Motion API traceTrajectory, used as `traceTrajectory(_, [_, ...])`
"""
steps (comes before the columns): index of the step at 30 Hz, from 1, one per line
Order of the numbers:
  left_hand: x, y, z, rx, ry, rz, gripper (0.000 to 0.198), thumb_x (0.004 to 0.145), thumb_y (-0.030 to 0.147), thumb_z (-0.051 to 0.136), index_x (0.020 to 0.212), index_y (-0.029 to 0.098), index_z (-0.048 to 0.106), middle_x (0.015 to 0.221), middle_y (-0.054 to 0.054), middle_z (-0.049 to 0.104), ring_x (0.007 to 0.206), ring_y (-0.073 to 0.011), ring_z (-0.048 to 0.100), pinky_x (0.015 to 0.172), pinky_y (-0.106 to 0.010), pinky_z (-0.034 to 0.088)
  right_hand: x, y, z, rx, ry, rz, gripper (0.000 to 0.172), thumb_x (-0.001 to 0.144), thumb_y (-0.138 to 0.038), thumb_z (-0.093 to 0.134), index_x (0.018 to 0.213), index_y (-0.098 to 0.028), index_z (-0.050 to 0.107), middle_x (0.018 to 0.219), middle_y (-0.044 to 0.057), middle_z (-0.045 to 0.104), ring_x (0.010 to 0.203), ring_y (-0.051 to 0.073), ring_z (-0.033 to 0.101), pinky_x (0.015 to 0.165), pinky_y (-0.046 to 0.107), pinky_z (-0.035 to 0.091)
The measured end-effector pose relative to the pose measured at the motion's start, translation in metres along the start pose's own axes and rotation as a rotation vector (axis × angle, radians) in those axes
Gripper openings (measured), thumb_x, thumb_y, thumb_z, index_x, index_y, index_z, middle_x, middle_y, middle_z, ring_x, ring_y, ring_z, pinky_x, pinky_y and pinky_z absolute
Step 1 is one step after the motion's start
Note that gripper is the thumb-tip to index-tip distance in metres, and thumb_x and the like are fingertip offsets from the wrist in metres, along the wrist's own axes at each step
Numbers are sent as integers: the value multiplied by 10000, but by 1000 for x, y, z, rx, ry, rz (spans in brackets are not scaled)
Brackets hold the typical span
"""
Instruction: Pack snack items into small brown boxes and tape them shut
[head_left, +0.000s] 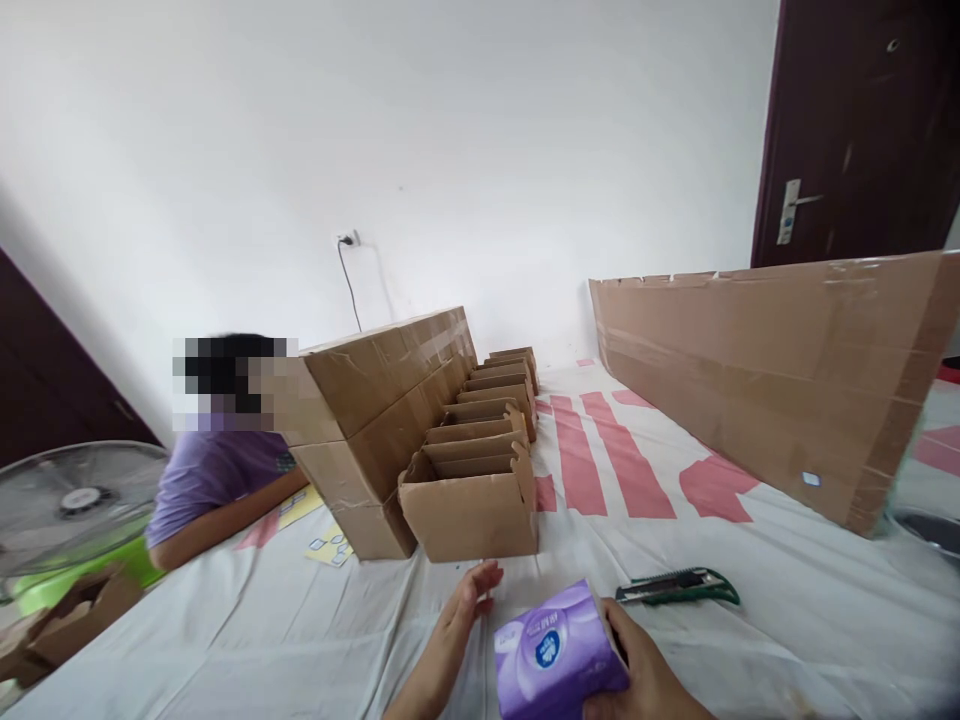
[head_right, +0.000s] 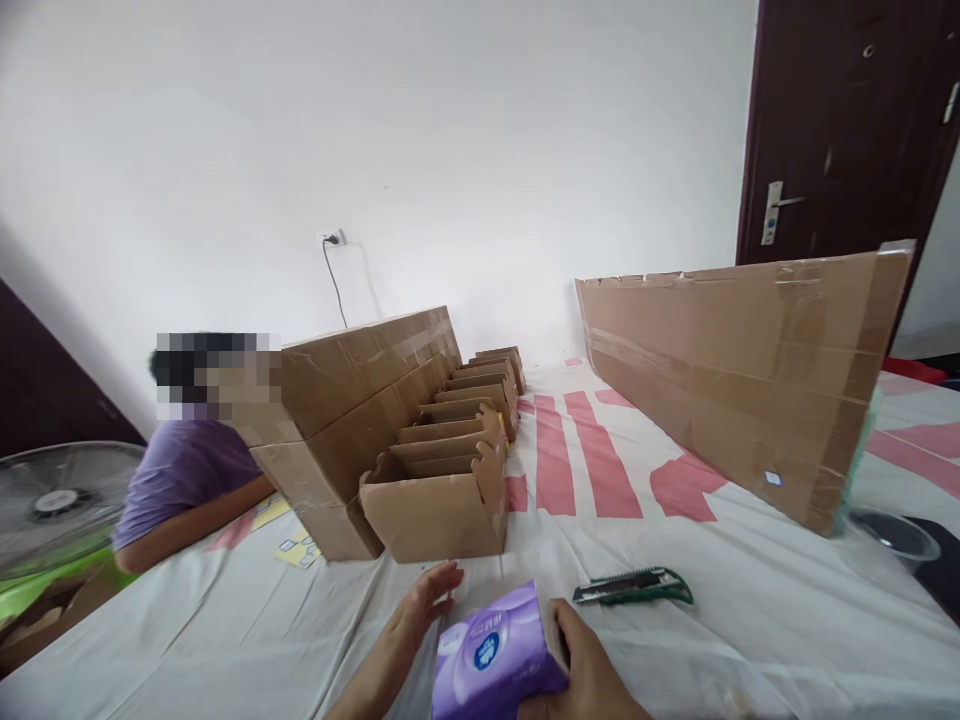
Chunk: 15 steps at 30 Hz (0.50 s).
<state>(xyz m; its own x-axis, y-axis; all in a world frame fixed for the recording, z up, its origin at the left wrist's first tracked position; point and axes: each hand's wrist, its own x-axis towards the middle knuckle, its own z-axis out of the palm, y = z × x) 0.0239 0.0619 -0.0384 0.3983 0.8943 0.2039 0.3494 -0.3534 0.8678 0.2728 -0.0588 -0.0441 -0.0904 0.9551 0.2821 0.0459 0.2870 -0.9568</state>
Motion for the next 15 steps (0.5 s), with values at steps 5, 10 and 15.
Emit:
traceTrajectory(5, [-26, 3, 18, -336, -269, 85, 1221, 460, 882, 586, 1450, 240, 271, 1327, -187, 523, 1246, -389, 495, 1021, -535, 365, 1, 3, 0, -3, 0, -25, 752, 531, -709, 745, 1048, -199, 547, 955, 64, 634, 879, 270, 590, 776, 363, 486])
traceTrajectory(10, [-44, 26, 36, -462, -289, 21, 1329, 414, 710, 790, 1463, 223, 136, 1292, -183, 549, 1204, -364, 529, 1069, -493, 311, 1, 0, 2, -10, -19, -75, 765, 577, -675, 749, 1139, -210, 521, 1063, 86, 624, 958, 290, 595, 840, 395, 474])
traceTrajectory(15, [-38, 35, 7, -435, -187, -74, 985, 503, 636, 791, 1313, 234, 401, 1225, -124, 602, 1110, -333, 588, 947, -422, 450, -1, 10, 4, -89, 18, 17, 935, 596, -591, 768, 1358, -219, 374, 1276, 150, 534, 1091, 331, 548, 818, 397, 474])
